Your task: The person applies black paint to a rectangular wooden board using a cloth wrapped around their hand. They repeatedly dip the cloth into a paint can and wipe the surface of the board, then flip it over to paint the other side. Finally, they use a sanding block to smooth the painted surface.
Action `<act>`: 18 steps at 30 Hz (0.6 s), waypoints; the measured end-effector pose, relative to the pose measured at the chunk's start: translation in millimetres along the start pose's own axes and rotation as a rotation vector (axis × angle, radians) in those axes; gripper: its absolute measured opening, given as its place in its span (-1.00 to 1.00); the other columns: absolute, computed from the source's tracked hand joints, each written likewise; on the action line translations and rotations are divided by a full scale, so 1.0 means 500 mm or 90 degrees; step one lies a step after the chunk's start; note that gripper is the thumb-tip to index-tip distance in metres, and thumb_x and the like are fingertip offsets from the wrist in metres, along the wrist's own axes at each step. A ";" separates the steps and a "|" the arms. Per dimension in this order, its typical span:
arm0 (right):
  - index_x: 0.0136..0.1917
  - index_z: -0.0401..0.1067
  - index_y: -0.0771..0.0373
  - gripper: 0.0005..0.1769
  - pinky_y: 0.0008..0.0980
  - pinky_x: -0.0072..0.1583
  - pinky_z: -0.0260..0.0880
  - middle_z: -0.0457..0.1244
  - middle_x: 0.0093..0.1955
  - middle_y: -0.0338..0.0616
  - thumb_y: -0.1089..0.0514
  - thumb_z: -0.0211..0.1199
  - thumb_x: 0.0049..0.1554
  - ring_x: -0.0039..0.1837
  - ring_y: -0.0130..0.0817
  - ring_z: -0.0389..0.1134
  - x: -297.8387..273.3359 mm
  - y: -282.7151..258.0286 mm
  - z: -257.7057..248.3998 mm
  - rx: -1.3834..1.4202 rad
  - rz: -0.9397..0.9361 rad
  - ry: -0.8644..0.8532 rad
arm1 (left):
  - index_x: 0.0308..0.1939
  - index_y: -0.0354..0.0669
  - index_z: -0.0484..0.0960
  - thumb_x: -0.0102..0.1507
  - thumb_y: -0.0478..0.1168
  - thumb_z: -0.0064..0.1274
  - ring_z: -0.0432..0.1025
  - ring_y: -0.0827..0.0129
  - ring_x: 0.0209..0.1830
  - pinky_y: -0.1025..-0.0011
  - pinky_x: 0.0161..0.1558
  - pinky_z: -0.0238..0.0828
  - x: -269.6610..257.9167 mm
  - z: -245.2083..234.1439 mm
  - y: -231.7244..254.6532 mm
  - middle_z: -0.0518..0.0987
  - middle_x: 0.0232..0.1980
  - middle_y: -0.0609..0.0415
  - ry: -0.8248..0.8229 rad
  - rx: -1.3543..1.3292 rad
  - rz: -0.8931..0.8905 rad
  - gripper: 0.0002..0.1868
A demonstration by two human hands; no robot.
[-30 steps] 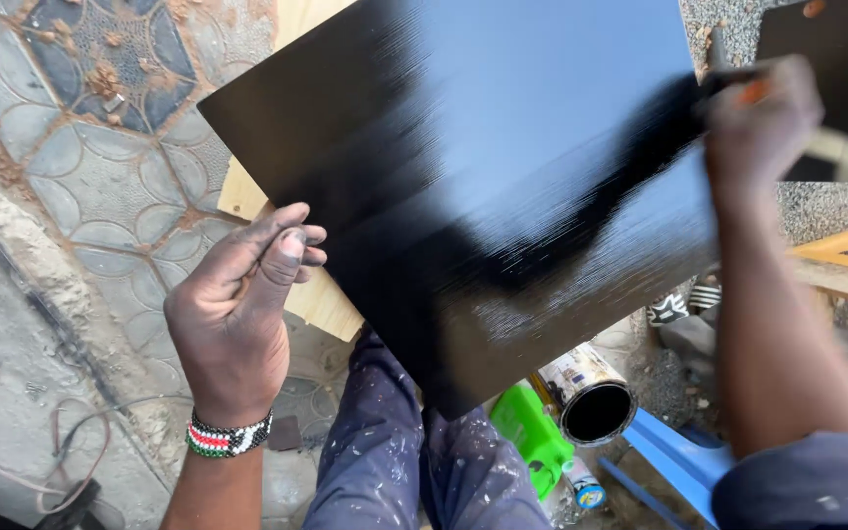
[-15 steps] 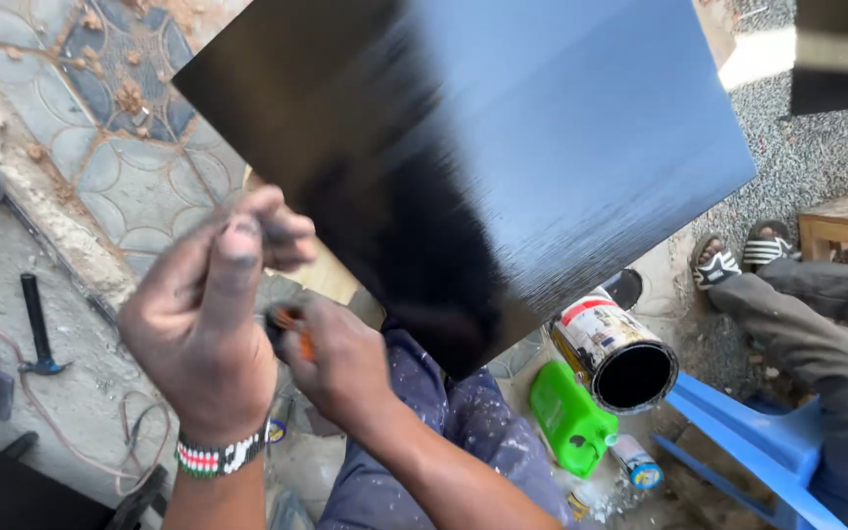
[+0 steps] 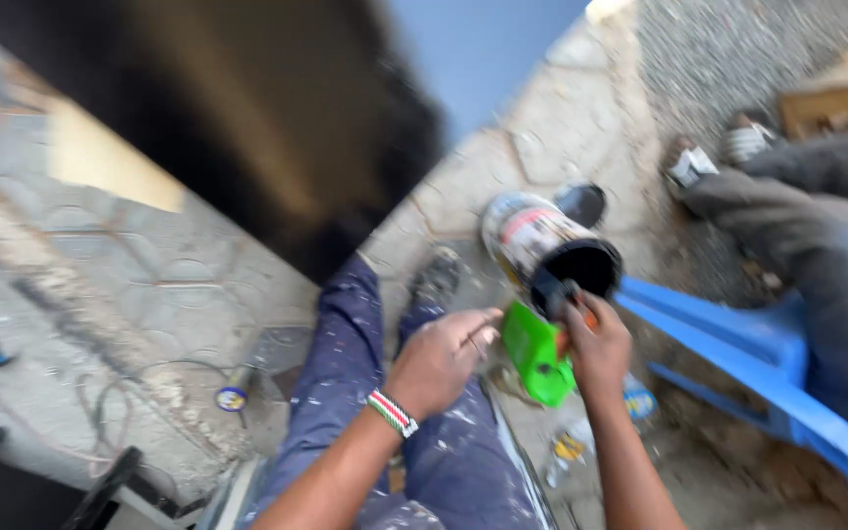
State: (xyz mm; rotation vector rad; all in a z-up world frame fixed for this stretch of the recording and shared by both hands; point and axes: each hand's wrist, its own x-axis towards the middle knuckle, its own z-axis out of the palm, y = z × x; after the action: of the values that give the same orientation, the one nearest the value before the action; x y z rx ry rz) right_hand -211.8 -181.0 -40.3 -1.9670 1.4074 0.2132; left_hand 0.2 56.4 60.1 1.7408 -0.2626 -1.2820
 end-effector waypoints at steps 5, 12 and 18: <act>0.45 0.77 -0.11 -0.45 0.12 0.46 0.55 0.57 0.33 -0.10 -0.01 0.46 0.19 0.41 0.17 0.56 0.150 0.120 0.104 -0.027 0.055 -0.015 | 0.59 0.03 0.73 0.57 0.08 0.08 0.62 -0.19 0.54 -0.15 0.57 0.51 0.047 0.131 -0.091 0.75 0.56 -0.10 -0.092 0.119 -0.081 -0.45; -0.18 0.73 0.02 -0.80 -0.07 -0.05 0.60 0.40 -0.43 -0.27 0.10 0.31 0.19 -0.30 -0.10 0.55 0.288 0.192 0.238 0.059 0.080 -0.046 | 0.63 0.00 0.68 0.58 0.14 0.04 0.57 -0.09 0.62 -0.06 0.61 0.50 0.047 0.148 -0.109 0.69 0.64 -0.08 -0.105 0.166 -0.138 -0.40; -0.13 0.73 0.48 -0.73 0.06 -0.33 0.46 0.41 -0.40 0.12 0.21 0.32 0.21 -0.34 0.17 0.56 0.362 0.325 0.332 0.051 0.069 -0.038 | 0.75 -0.11 0.56 0.62 0.09 0.01 0.48 -0.12 0.72 -0.10 0.68 0.38 0.068 0.130 -0.103 0.64 0.68 -0.15 -0.092 0.144 -0.184 -0.34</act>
State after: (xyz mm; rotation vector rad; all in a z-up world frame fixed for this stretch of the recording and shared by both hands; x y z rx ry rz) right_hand -240.8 -244.1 -326.6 -1.8077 1.4640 0.2589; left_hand -56.8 27.6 -3.0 1.9302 -0.2534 -1.6433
